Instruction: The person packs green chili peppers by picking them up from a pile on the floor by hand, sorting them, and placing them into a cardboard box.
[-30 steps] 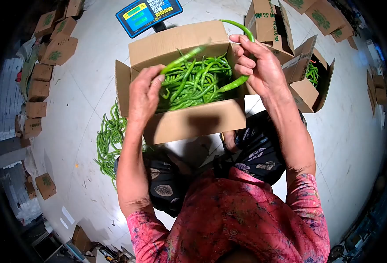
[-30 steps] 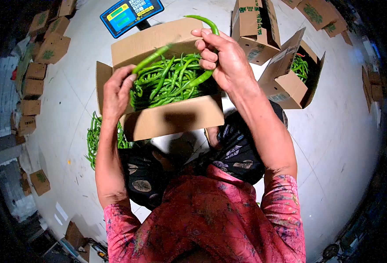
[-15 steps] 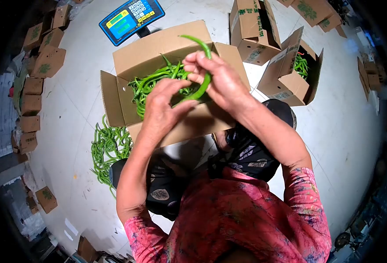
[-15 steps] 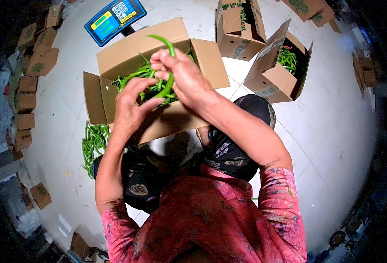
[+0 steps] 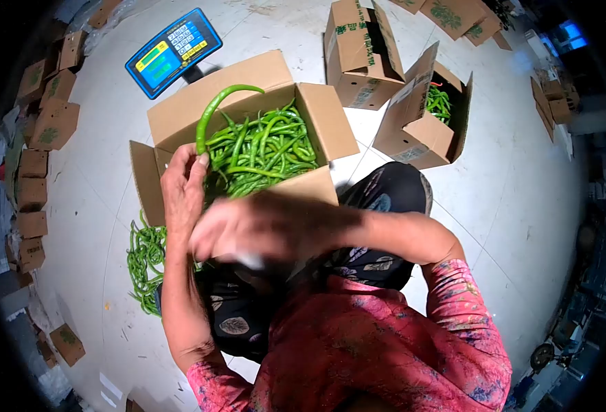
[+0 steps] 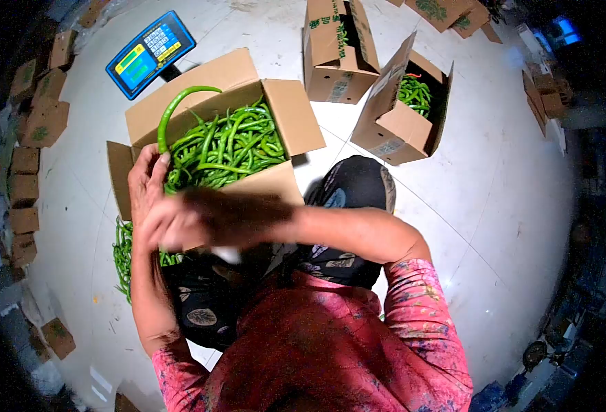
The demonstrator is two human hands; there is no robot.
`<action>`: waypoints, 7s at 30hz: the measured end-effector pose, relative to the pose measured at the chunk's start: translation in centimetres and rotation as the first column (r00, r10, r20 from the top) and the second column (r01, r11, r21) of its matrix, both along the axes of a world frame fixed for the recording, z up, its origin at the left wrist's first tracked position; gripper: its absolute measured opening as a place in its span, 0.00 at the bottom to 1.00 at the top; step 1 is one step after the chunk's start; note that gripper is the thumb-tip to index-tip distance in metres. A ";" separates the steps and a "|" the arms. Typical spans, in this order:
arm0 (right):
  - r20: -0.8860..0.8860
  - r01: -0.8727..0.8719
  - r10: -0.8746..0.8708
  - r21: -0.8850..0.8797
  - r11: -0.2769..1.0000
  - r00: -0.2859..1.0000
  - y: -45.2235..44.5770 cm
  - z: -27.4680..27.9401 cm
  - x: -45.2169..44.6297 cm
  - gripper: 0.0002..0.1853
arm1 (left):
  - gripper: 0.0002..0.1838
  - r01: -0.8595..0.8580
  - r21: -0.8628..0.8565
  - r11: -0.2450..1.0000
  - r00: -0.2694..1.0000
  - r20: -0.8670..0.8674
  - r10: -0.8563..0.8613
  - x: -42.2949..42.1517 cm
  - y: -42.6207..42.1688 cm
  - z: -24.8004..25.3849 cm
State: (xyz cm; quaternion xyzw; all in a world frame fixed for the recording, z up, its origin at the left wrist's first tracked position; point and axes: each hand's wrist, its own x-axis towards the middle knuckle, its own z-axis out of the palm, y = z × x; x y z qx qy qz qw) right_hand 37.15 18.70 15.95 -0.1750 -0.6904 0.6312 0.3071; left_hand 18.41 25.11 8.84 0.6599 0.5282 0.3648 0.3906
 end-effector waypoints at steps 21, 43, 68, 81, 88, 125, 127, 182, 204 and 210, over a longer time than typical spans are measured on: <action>-0.313 -0.498 0.583 0.312 0.809 0.750 -7.1 7.5 0.4 0.08 | 0.09 0.143 0.178 0.974 0.986 -0.113 -0.124 1.5 -1.2 0.4; -0.211 -0.400 0.441 0.211 0.892 0.872 -5.3 4.7 0.5 0.19 | 0.06 0.137 0.152 0.979 0.978 -0.178 -0.109 2.0 0.9 -1.1; 0.627 -0.299 0.226 0.011 0.954 0.745 -3.9 -5.9 0.5 0.16 | 0.13 0.167 0.259 0.952 0.970 -0.217 -0.111 3.8 2.5 -2.4; 0.803 -0.390 0.099 0.174 0.904 0.587 -3.2 -4.7 -2.1 0.20 | 0.13 0.147 0.310 0.939 0.987 -0.114 -0.116 0.8 -0.8 0.8; 0.793 -0.413 0.017 0.298 0.861 0.608 -3.7 -6.3 -3.0 0.17 | 0.12 -0.033 0.274 0.961 0.990 0.138 -0.005 -5.9 -3.0 8.2; 0.879 -0.170 -0.007 0.101 0.980 0.477 0.1 -20.5 -2.5 0.17 | 0.28 -0.826 0.120 0.550 0.384 -0.595 0.706 -27.8 -23.9 -31.7; 0.877 -0.144 0.043 0.030 0.989 0.479 0.1 -20.4 -2.8 0.17 | 0.28 -0.794 0.160 0.586 0.359 -0.655 0.665 -28.1 -23.7 -32.5; 0.920 -0.415 0.296 -0.171 0.893 0.257 -2.2 -17.0 -7.3 0.33 | 0.26 -0.618 -0.016 0.786 0.573 -0.694 0.436 -29.5 -14.4 -33.2; 0.779 -0.328 0.259 -0.072 0.942 0.571 -2.4 -10.4 -10.5 0.20 | 0.10 -0.764 -0.401 0.505 0.197 0.600 0.775 -33.7 -16.9 -3.6; 0.734 -0.314 0.232 -0.028 0.949 0.638 -2.7 -8.2 -10.3 0.20 | 0.10 -0.818 -0.264 0.511 0.256 0.630 0.734 -33.4 -16.3 3.8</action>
